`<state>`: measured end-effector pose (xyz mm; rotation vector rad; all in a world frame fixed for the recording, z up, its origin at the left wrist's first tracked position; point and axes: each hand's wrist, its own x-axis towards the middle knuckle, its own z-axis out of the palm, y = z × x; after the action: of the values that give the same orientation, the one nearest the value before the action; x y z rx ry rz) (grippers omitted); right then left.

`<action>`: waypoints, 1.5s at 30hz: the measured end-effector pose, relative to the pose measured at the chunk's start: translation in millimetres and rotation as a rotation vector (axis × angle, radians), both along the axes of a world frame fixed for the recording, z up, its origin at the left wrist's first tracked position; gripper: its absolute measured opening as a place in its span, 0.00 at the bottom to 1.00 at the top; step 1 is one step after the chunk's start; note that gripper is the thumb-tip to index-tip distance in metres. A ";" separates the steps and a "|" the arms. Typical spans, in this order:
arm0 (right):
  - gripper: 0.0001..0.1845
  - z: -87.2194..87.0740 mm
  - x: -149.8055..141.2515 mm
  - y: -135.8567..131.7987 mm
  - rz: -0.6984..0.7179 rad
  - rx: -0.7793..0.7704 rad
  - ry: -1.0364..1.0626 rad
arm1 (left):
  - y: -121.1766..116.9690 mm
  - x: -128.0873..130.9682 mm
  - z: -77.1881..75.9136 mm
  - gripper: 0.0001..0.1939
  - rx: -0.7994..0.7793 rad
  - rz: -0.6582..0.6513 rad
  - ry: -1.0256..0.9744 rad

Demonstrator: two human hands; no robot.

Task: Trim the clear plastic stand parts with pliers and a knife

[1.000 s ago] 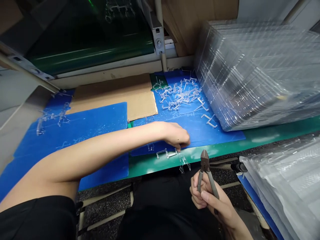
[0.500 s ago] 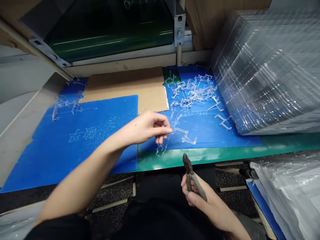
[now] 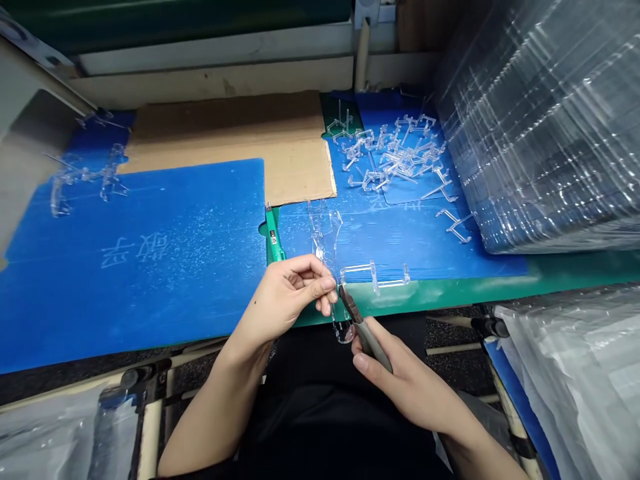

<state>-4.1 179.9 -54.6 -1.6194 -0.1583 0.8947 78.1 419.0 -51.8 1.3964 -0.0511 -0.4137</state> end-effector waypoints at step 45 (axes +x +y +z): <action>0.19 -1.7 4.3 -32.4 0.012 0.035 0.013 | -34.8 -0.1 -2.5 0.12 0.018 -0.012 0.055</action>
<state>0.2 147.5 -56.3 -1.5811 -0.1733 0.9067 78.0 384.2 -54.4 1.4021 -0.0114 -0.4633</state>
